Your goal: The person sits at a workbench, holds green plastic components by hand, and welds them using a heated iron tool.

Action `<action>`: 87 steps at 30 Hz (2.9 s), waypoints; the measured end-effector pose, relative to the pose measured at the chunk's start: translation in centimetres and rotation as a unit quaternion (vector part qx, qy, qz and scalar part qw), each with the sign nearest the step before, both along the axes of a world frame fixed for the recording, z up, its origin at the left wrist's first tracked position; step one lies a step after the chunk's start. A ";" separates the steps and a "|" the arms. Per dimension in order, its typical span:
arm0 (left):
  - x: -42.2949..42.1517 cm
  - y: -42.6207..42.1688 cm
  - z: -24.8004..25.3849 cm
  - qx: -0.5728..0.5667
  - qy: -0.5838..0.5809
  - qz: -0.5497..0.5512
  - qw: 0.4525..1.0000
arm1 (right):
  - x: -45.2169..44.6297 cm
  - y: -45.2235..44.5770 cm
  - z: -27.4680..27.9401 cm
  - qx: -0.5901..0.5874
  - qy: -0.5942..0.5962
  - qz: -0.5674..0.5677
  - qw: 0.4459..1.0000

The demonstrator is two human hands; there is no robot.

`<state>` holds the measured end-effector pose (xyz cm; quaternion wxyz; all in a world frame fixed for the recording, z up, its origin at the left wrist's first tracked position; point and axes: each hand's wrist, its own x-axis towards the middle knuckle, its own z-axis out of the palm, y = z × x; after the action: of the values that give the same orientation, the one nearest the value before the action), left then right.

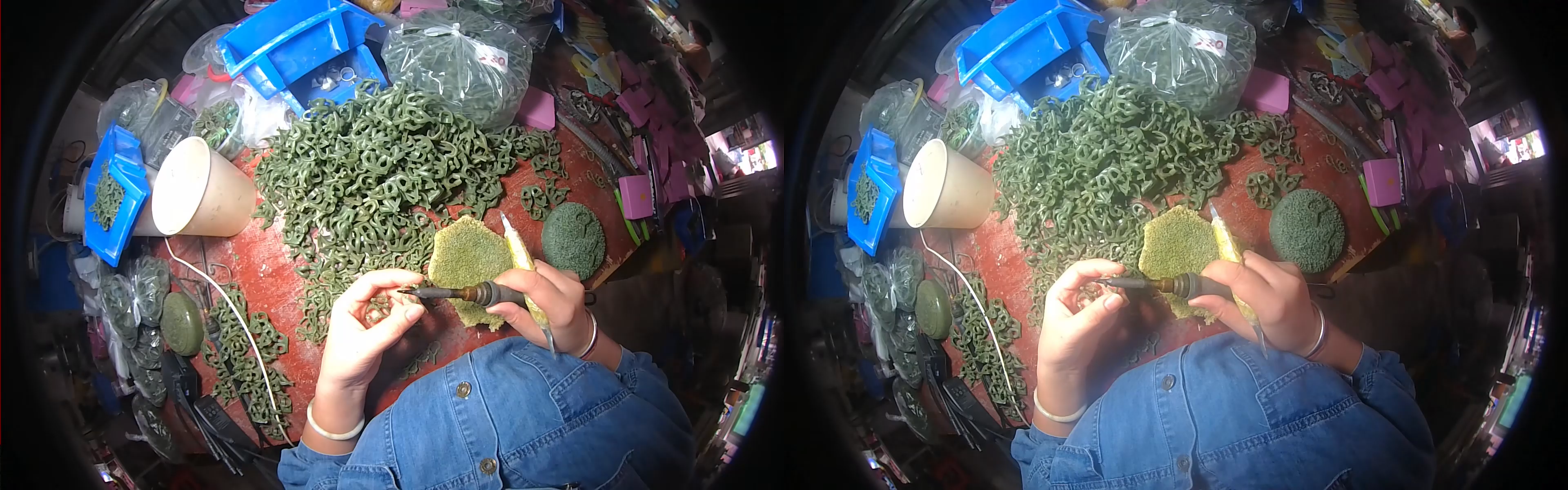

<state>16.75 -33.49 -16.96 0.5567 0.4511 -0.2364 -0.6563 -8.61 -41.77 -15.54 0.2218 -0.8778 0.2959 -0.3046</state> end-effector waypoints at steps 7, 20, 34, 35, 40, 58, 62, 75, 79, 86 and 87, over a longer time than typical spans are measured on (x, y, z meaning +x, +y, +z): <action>0.1 0.0 -0.1 0.002 -0.003 -0.007 1.000 | -0.1 0.0 -0.2 -0.009 0.004 0.000 1.000; -0.1 -0.1 0.1 -0.007 -0.026 -0.007 1.000 | -0.2 0.0 -0.3 -0.018 0.011 0.004 1.000; 0.1 0.0 -0.1 -0.003 -0.036 -0.016 0.999 | 0.0 0.0 -0.1 -0.014 0.007 0.003 1.000; 0.0 0.0 -0.1 -0.003 -0.036 -0.016 0.999 | 0.0 0.0 -0.1 -0.013 0.004 0.003 1.000; -0.1 -0.1 -0.1 -0.011 -0.030 -0.008 0.999 | -0.1 0.0 -0.3 -0.016 0.007 0.000 1.000; 0.0 0.1 -0.4 -0.018 -0.031 -0.010 0.999 | -0.1 0.0 0.3 0.020 -0.039 -0.011 0.999; -0.1 0.1 -0.5 -0.017 -0.027 -0.001 0.999 | -0.9 -0.1 0.8 0.016 -0.023 -0.034 0.999; 0.0 -0.2 -0.1 -0.017 -0.040 -0.005 0.999 | -3.1 -0.9 1.7 -0.050 0.119 -0.078 0.989; -0.1 -0.2 -0.2 -0.020 -0.041 -0.009 0.999 | -3.1 -0.9 1.8 -0.046 0.145 -0.081 0.985; -0.4 -0.1 -0.5 -0.019 -0.105 -0.009 0.994 | -2.1 -0.6 1.6 -0.034 0.024 -0.067 0.997; -0.5 0.0 -0.5 -0.019 -0.107 -0.008 0.994 | -2.0 -0.4 1.4 -0.024 0.017 -0.041 0.999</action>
<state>16.26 -33.51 -17.50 0.5315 0.5061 -0.3103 -0.6042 -10.59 -42.17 -14.11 0.1832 -0.8751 0.3279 -0.3051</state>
